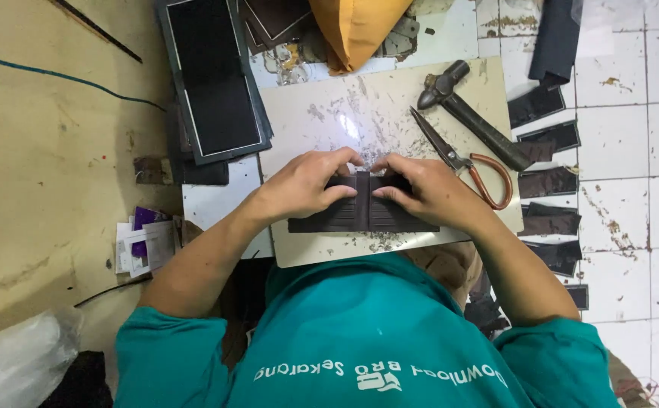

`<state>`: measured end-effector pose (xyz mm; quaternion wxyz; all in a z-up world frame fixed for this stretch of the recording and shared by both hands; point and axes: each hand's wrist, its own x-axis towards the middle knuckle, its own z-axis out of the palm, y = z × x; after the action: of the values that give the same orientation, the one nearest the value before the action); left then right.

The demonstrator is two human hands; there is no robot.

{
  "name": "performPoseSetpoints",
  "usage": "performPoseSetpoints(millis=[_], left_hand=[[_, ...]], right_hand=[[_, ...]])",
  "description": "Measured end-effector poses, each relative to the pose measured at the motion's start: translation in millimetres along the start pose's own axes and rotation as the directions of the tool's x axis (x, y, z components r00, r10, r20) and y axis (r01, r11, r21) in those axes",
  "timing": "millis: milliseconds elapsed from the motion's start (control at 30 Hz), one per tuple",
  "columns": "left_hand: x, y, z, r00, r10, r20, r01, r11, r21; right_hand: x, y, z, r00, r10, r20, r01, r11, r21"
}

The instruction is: The person assembles wallets by placing inner inserts into outer frames and pressing the edges with a hammer. They retrieve inserts from the floor, align them within the frames, and repeatedly tap the seams to secure the layers.

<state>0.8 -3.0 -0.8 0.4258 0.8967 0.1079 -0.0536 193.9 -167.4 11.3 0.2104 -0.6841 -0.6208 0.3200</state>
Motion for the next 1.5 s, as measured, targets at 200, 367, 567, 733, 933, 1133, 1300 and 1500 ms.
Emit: performPoseSetpoints(millis=[200,367,567,733,933,1133,1300,1500], left_hand=[[-1,2,4,0.991,0.087,-0.106,-0.092,0.995,-0.045],[-24,46,-19,0.986,0.128,-0.11,-0.137,0.988,-0.078],[-21,26,-9,0.985,0.129,-0.117,-0.137,0.989,-0.058],[-12,2,3,0.983,0.117,-0.139,-0.118,0.993,0.0],[-11,4,2,0.978,0.15,-0.145,-0.139,0.987,0.078],[-13,2,4,0.981,0.129,-0.143,-0.121,0.99,0.068],[-13,0,7,0.983,0.111,-0.149,-0.111,0.994,0.004],[-14,1,8,0.986,0.079,-0.149,-0.084,0.996,-0.03]], right_hand=[[-5,5,7,0.973,-0.191,-0.126,0.185,0.981,-0.062],[-20,-30,-11,0.987,-0.151,-0.056,0.156,0.984,0.085],[-12,-15,9,0.987,-0.116,-0.107,0.122,0.991,0.049],[-4,0,20,0.98,-0.113,-0.161,0.109,0.994,-0.031],[-3,-15,11,0.983,-0.125,-0.137,0.124,0.992,-0.019],[0,-21,6,0.993,-0.093,-0.068,0.095,0.995,0.022],[1,-24,1,1.0,0.001,0.011,-0.002,0.995,0.104],[2,-22,0,0.999,0.021,0.03,-0.025,0.988,0.152]])
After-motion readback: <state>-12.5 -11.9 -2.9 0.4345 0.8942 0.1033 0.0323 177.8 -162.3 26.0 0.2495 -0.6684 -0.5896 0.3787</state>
